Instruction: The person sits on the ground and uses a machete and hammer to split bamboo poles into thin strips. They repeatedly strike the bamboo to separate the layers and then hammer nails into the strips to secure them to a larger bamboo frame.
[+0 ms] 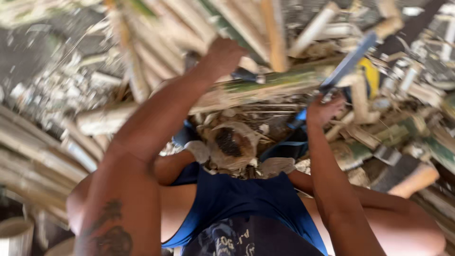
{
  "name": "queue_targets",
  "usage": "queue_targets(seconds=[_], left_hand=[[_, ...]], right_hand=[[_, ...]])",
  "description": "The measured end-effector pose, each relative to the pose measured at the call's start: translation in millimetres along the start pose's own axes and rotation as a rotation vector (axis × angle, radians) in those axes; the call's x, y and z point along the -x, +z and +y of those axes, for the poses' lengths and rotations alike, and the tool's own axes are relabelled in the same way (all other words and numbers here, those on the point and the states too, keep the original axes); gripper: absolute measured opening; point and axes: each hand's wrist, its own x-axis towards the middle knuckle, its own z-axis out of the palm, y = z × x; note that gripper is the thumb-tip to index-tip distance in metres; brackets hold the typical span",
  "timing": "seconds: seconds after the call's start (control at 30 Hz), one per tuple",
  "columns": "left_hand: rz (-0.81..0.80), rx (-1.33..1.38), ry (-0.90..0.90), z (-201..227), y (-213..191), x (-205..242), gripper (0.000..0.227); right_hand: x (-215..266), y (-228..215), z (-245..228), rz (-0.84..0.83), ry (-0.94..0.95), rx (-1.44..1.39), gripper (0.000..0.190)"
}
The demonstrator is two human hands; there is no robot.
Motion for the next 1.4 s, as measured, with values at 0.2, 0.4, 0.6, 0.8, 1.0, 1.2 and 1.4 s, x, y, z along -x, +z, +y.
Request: queue_targets(seconds=[0.2,0.4,0.6,0.8,1.0,1.2,1.4], left_hand=[[-0.319,-0.585,-0.194,-182.8,35.0,134.9,0.033],[-0.23,-0.349,-0.235,-214.0,118.0,138.4,0.037],[0.002,0.119,-0.149,-212.1,135.3,171.0,0.049],[0.107,0.142,-0.37,-222.6,96.9,215.6,0.092],[-0.231,0.141,-0.368,-219.6,70.9,229.6,0.137],[-0.167,0.156,-0.341,-216.2,83.9,231.0,0.133],[-0.277,0.055,-0.351,-213.3,68.4,224.5,0.128]], right_hand=[[41.9,12.4,-188.5,-0.351,-0.611,-0.514,0.025],[104.7,85.8,-329.9,-0.644,-0.776,-0.509,0.028],[100.1,162.6,-397.3,-0.601,-0.843,-0.422,0.027],[96.8,226.2,-459.2,-0.825,-0.592,-0.308,0.06],[98.6,265.8,-489.8,-0.703,-0.636,-0.197,0.091],[100.5,269.1,-485.9,-0.822,-0.539,0.029,0.086],[89.4,271.6,-494.2,-0.772,-0.75,-0.048,0.088]])
